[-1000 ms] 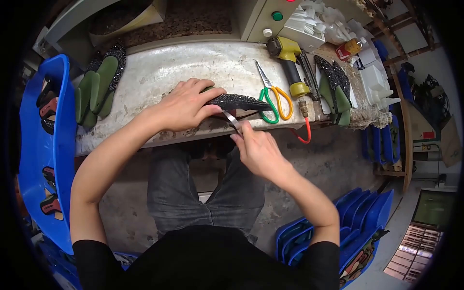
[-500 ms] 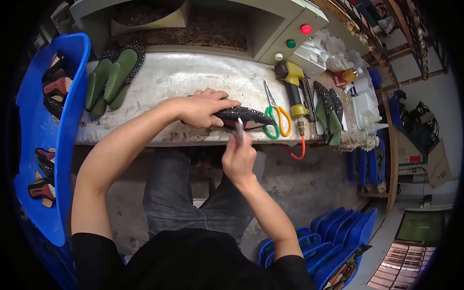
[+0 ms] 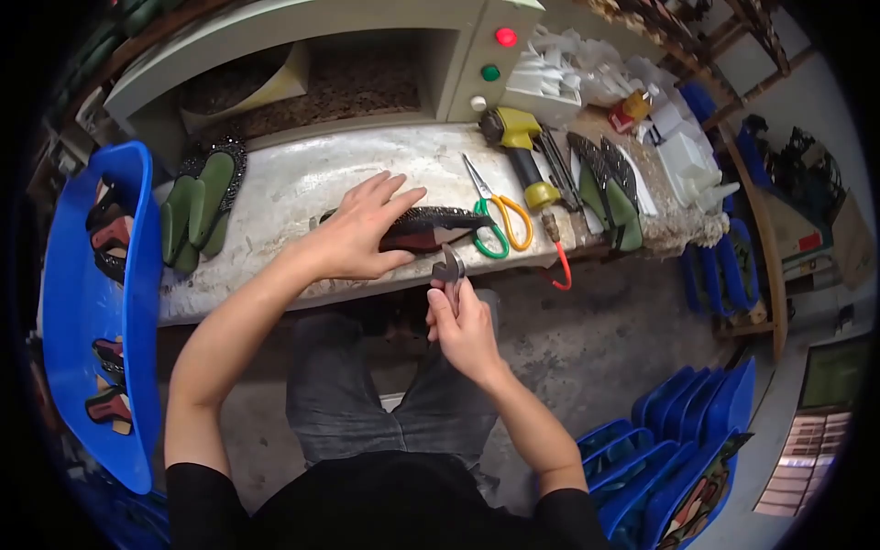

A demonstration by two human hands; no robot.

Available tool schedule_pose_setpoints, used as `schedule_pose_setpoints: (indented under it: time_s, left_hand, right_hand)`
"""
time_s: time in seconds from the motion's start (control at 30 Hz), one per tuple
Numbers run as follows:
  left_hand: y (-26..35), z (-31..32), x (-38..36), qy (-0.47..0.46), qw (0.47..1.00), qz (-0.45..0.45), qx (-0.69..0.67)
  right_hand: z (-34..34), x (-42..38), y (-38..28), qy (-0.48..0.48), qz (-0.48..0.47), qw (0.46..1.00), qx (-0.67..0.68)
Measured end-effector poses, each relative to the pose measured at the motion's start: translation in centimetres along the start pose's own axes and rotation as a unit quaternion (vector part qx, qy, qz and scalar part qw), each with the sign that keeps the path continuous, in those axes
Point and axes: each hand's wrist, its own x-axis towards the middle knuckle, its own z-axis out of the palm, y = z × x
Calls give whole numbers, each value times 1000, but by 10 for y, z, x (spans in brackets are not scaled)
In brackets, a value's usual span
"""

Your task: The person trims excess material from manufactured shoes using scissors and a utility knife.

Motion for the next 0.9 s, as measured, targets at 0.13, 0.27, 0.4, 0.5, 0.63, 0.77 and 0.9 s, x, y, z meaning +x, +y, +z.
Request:
schedule_pose_setpoints:
  time_s: [0.13,0.27,0.4,0.5,0.63,0.77,0.9]
  left_hand:
    - [21,19,16,-41,998,-45,-28]
    - [16,27,20,-35,997,-24,-63]
    - [7,21,19,-18,996,-6,-83]
    - [12,19,17,-58,992,-23,-108]
    - [15,8,23,-114,986,-35,-116]
    - [5,8,30,-180,965,-64,-180]
    - [2,7,34,-225,944,-96,-222]
  right_hand:
    - [-14,10,2,-30,-9,999,27]
    - [-34,25,-4,-60,-57,994,-73]
    - [-33,38,-4,-73,-133,966,-210]
    - [-24,29,7,-8,-178,939,-295]
    - [-19,35,14,-2,-156,948,-278]
    - [-23,34,19,3,-172,951,-256]
    - [-32,34,18,-8,-196,952,-236]
